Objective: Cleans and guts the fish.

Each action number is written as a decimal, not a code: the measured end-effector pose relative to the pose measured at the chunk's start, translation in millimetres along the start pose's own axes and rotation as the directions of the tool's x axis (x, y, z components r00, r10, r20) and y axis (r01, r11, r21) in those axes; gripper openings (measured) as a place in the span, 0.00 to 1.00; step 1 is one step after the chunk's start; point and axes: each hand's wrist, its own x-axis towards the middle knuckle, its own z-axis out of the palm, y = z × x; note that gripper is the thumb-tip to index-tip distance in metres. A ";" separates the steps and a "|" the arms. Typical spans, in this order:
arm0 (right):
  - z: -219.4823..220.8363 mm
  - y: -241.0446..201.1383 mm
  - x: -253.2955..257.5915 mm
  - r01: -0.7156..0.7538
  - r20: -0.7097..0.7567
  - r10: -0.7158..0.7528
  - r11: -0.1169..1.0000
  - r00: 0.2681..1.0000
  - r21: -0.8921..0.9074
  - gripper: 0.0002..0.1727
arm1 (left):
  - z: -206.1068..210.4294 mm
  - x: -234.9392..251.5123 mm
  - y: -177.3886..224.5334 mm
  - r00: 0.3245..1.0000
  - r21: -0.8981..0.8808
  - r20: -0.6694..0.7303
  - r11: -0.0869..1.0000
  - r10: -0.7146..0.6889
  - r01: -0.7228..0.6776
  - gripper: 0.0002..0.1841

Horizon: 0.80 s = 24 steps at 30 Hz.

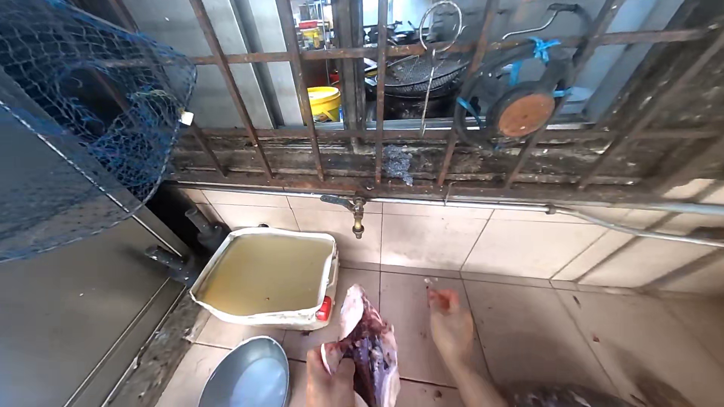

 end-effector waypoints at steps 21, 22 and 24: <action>122.6 -179.1 74.5 0.802 0.403 -0.694 0.498 0.597 -0.330 0.29 | 54.1 160.1 -45.3 0.941 0.437 0.291 0.899 -0.171 0.028 0.29; 139.5 -174.2 81.6 0.821 0.421 -0.705 0.472 0.570 -0.320 0.27 | 63.8 171.6 -51.4 0.922 0.503 0.320 0.864 -0.218 0.029 0.30; 161.2 -149.5 94.2 0.902 0.223 -0.884 0.360 0.412 -0.240 0.22 | 86.2 194.5 -82.0 0.940 0.534 0.251 0.843 -0.230 0.064 0.29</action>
